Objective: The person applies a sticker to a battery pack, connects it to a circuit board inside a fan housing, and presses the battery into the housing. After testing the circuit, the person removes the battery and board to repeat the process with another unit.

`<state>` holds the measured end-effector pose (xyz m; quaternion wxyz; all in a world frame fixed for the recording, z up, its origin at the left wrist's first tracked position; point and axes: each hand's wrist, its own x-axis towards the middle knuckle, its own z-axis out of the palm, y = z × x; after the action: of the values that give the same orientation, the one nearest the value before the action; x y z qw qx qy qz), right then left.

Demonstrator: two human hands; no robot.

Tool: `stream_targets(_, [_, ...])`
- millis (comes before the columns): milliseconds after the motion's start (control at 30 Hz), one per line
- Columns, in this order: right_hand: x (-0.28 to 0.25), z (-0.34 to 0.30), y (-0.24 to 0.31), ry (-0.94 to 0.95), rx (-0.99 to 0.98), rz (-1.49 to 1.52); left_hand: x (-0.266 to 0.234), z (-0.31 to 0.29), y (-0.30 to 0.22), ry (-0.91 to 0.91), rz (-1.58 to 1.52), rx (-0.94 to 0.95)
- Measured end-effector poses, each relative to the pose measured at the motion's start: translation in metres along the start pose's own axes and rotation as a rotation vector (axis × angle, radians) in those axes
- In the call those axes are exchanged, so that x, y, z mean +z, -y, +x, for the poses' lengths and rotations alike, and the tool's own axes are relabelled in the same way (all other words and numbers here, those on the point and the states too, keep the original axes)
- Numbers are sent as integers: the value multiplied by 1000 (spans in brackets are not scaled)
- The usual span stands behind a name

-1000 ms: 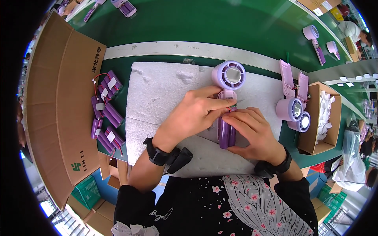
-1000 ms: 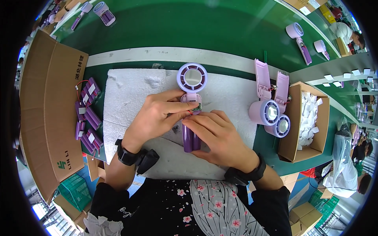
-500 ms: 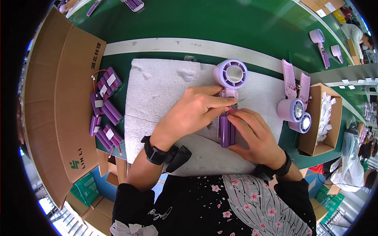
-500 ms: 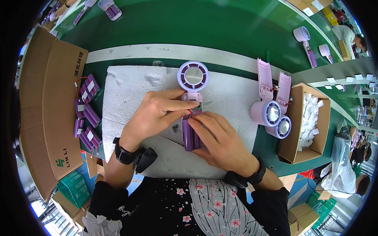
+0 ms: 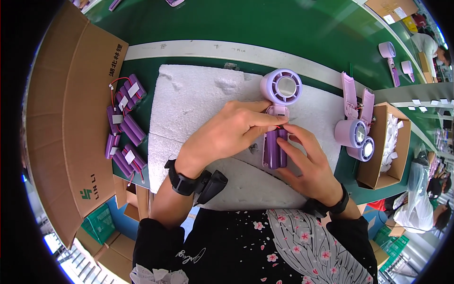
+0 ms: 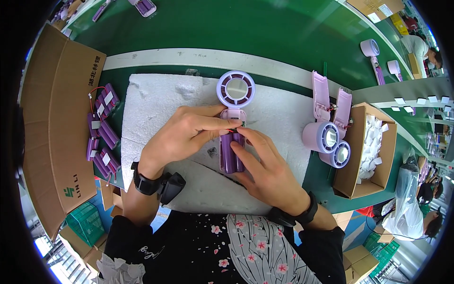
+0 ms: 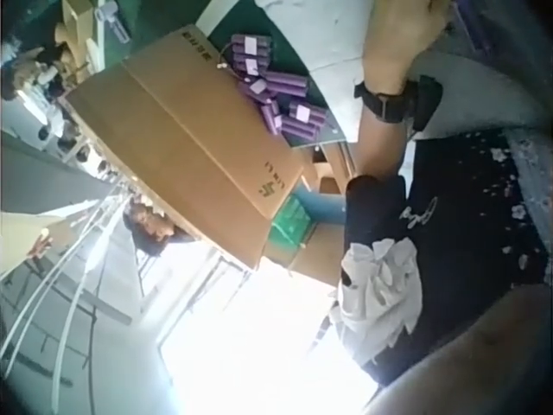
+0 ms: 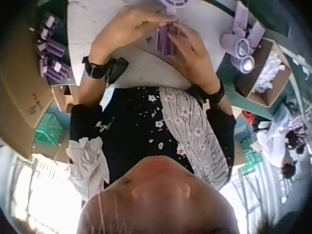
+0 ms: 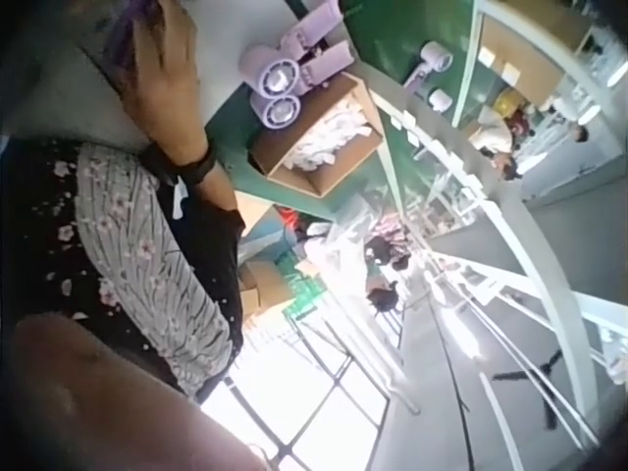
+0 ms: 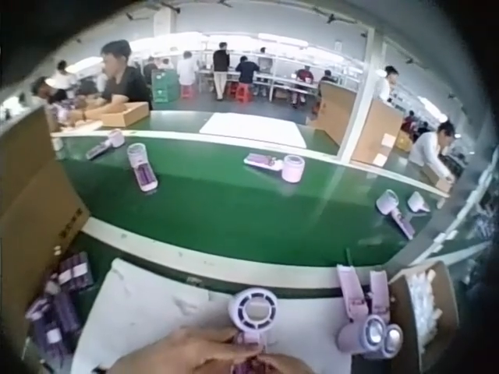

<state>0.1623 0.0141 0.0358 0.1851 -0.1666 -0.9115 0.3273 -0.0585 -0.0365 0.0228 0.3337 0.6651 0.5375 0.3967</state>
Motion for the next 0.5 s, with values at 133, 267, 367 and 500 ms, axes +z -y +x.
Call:
stream_targets(133, [1,0,-1,-20,4,14,0,0,-1,7,-17,-6])
stream_targets(267, [-3,0,1,-10,5,-7,3,-1,-1,-30,-42,12])
stream_targets(367, [-5,0,2,12,18,-16,3,0,0,-48,-34,29])
stream_targets(500, [-4,1,4,10,23,-39,1,1,-2,-20,-34,-4])
